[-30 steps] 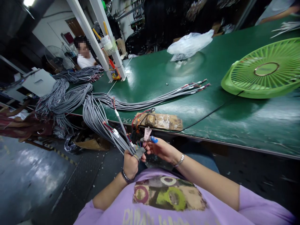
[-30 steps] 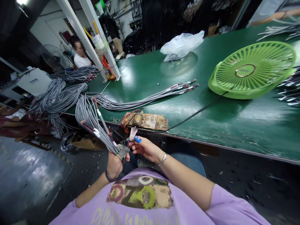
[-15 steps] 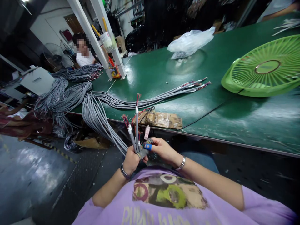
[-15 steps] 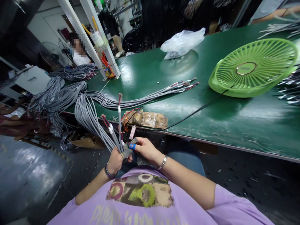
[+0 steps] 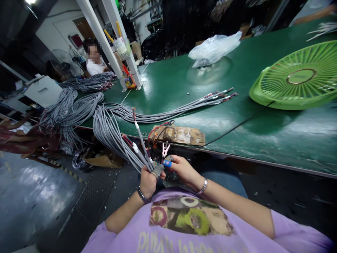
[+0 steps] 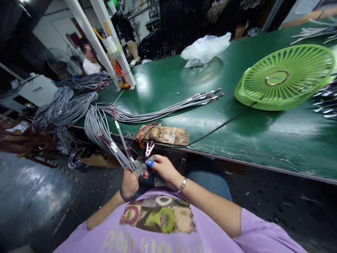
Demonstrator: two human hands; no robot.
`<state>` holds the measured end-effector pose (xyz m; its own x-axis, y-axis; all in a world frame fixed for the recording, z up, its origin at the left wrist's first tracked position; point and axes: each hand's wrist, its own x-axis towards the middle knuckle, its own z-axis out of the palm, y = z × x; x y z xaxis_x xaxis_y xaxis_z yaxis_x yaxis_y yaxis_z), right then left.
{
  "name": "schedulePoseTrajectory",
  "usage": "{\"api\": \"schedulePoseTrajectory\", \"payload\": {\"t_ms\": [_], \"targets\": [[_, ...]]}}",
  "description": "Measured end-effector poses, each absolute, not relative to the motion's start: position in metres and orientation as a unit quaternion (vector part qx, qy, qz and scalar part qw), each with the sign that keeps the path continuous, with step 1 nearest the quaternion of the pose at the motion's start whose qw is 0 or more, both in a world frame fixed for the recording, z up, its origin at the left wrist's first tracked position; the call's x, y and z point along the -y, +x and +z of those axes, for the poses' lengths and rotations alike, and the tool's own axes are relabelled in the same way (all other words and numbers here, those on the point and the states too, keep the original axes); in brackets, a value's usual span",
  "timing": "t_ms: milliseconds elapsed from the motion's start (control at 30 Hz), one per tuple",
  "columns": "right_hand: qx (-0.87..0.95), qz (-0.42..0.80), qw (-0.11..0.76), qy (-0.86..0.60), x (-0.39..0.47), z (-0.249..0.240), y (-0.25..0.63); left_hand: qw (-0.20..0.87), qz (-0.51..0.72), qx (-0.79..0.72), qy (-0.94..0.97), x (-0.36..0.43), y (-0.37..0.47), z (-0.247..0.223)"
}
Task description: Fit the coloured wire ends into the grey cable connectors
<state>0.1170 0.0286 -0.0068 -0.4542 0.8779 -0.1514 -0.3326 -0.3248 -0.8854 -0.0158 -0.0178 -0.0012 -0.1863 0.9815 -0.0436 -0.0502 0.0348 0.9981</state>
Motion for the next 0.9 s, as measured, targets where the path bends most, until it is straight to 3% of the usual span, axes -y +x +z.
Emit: {"api": "schedulePoseTrajectory", "payload": {"t_ms": [233,500,900], "targets": [[0.411,0.754,0.406,-0.313,-0.029,-0.009,0.122,0.459,0.584,-0.536,0.4,0.017,-0.015,0.0],[0.249,0.843,0.384,-0.283,-0.058,-0.022,0.117,0.494,0.593,-0.507,0.382,0.01,-0.013,0.008],[0.231,0.844,0.443,-0.194,-0.069,-0.025,0.102,0.507,0.56,-0.528,0.389,-0.001,-0.007,0.01]]}}
